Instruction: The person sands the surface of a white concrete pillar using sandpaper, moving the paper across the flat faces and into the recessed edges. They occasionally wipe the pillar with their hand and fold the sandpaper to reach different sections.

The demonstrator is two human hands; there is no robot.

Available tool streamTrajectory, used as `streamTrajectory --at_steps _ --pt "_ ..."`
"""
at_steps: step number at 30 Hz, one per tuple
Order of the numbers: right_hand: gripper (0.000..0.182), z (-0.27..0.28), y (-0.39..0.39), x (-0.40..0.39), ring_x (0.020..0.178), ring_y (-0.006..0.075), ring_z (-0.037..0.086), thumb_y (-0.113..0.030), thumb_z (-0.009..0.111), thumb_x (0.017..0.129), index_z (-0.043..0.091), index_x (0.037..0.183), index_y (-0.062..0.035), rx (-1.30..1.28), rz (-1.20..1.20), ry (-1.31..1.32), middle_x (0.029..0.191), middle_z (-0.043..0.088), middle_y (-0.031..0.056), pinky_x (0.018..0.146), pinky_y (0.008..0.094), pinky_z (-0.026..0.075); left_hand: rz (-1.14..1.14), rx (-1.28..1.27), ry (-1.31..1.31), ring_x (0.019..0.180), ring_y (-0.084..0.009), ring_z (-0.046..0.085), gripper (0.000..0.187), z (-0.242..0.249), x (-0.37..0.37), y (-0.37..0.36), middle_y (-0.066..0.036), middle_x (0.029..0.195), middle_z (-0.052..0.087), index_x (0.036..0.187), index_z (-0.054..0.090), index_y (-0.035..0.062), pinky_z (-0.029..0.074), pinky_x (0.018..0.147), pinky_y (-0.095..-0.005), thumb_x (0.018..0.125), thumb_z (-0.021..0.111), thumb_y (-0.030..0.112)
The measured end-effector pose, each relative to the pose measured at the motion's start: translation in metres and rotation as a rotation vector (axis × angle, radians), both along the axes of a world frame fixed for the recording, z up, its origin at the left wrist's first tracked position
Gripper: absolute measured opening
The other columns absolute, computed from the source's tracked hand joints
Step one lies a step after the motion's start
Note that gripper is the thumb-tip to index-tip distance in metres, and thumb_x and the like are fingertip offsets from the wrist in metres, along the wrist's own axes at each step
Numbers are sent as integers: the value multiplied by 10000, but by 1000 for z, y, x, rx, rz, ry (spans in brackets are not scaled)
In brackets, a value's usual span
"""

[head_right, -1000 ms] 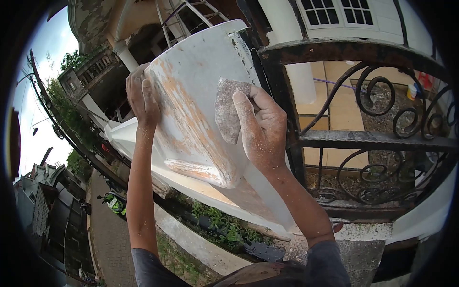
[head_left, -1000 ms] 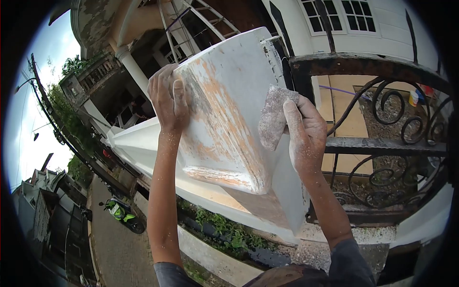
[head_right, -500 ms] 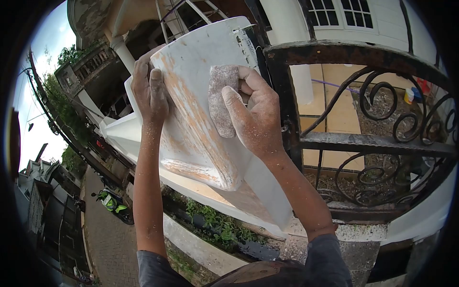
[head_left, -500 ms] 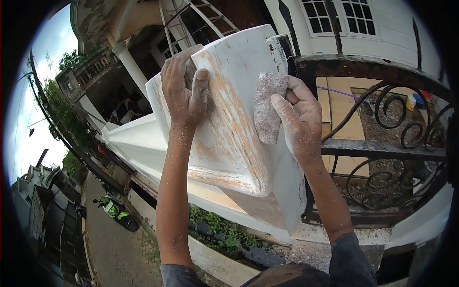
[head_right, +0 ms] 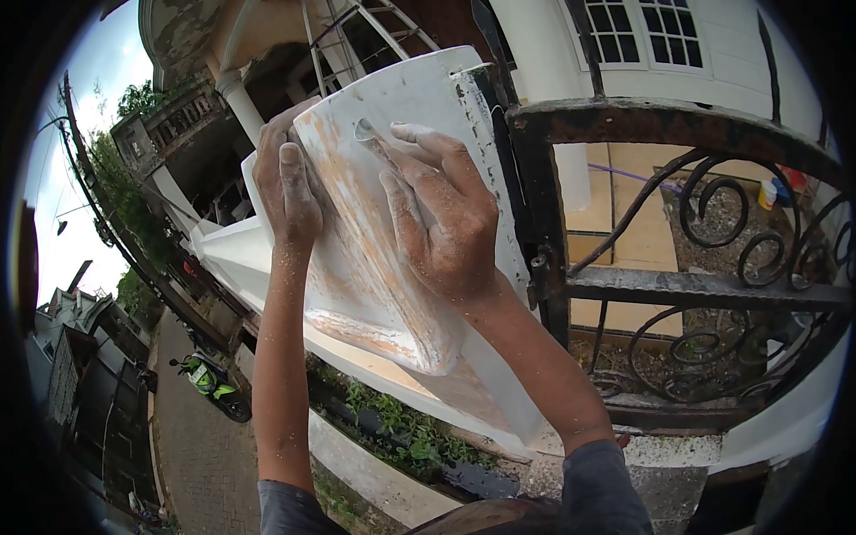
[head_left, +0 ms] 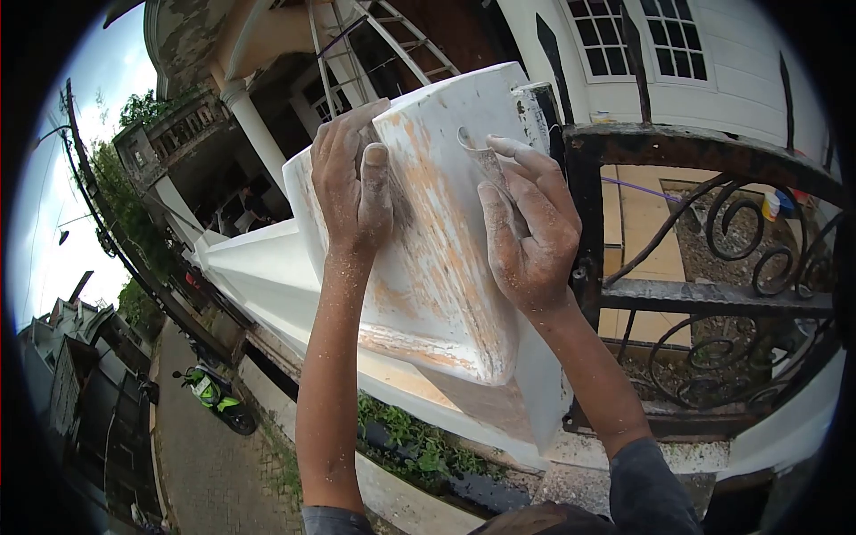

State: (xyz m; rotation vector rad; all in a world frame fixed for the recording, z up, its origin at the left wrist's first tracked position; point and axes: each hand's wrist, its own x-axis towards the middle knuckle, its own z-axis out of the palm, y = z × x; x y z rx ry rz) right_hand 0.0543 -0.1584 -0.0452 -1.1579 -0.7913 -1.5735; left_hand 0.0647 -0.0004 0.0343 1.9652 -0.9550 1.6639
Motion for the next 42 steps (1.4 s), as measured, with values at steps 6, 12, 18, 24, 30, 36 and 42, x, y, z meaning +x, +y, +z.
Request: streamTrajectory --at_steps 6,12,18,24,30,36,42 --pt "302 1 -10 -11 995 221 598 34 593 781 624 1081 22 -175 87 180 1119 600 155 858 333 482 4 -17 -7 1015 -288 538 662 0 -1 -1 -140 1025 614 1037 625 61 376 923 -423 879 320 626" --pt "413 -3 -9 -20 1002 289 543 46 587 701 616 1111 5 -265 81 189 1084 622 167 864 371 461 -26 -20 -2 998 -285 542 600 -1 0 0 -141 1015 616 1036 624 58 388 898 -411 899 345 570" --pt "365 -27 1 -9 1200 347 450 -32 584 797 596 1161 -34 -203 276 201 1170 601 143 977 466 357 -8 -15 -25 970 -281 550 568 -1 1 0 -143 1012 617 1031 623 51 401 870 -402 901 375 545" --pt "294 19 11 0 1319 321 316 -156 490 910 595 1173 -78 -178 124 204 1234 557 139 1092 485 156 -12 -21 -24 951 -276 551 580 -2 -1 -1 -146 1003 614 1032 619 41 400 862 -393 899 377 551" --pt "312 -20 8 -18 1340 362 261 -155 531 885 593 1190 -136 -228 270 265 1225 571 105 1059 593 58 19 3 -40 959 -275 544 578 -1 -3 -1 -147 998 615 1038 614 32 393 871 -391 898 383 544" --pt "320 -11 12 -4 1323 369 296 -144 529 877 594 1190 -128 -189 286 219 1231 567 110 1056 589 105 18 -9 -29 963 -279 541 547 -1 -3 -4 -148 999 616 1035 616 40 386 881 -396 907 379 516" --pt "323 21 14 8 1318 370 305 -136 520 881 590 1196 -130 -191 234 129 1235 564 112 1050 586 126 17 -4 -53 962 -275 543 515 0 -1 -5 -147 1002 615 1032 616 35 389 877 -386 918 381 480"
